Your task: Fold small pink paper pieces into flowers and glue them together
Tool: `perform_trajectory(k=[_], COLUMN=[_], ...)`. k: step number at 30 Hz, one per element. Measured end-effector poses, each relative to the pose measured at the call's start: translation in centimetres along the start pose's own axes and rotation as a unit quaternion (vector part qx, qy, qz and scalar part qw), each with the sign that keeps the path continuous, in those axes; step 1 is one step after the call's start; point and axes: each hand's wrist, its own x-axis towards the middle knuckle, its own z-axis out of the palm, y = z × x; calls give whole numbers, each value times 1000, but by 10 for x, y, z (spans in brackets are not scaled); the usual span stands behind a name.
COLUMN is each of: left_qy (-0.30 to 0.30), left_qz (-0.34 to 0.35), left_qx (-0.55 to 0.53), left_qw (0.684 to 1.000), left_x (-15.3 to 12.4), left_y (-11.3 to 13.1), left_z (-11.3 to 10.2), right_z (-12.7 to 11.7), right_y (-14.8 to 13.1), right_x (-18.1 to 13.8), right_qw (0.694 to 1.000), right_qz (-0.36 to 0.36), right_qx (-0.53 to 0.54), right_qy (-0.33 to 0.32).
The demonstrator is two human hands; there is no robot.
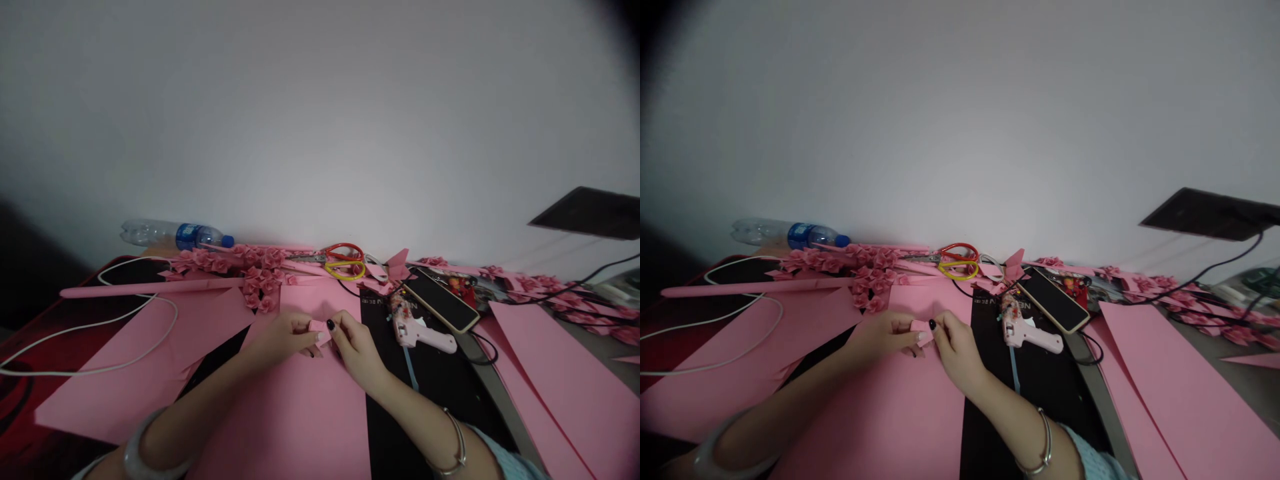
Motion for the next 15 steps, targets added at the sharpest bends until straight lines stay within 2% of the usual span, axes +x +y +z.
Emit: perform_trajectory(k=[4,10,15], left_qy=[-11,-20,-52], left_qz=[-22,-16,9], left_qx=[4,34,48], left_qw=[1000,999,997], left_x=[-1,-4,-6], left_y=[2,2,1], left_z=[3,5,5], right_z=[0,0,-2], right_y=[-2,-3,-3], right_x=[0,1,1], right_qw=[1000,996,994], right_qz=[-10,-62,-72], right_qx=[-6,-31,-45], right_qy=[-17,-48,-70])
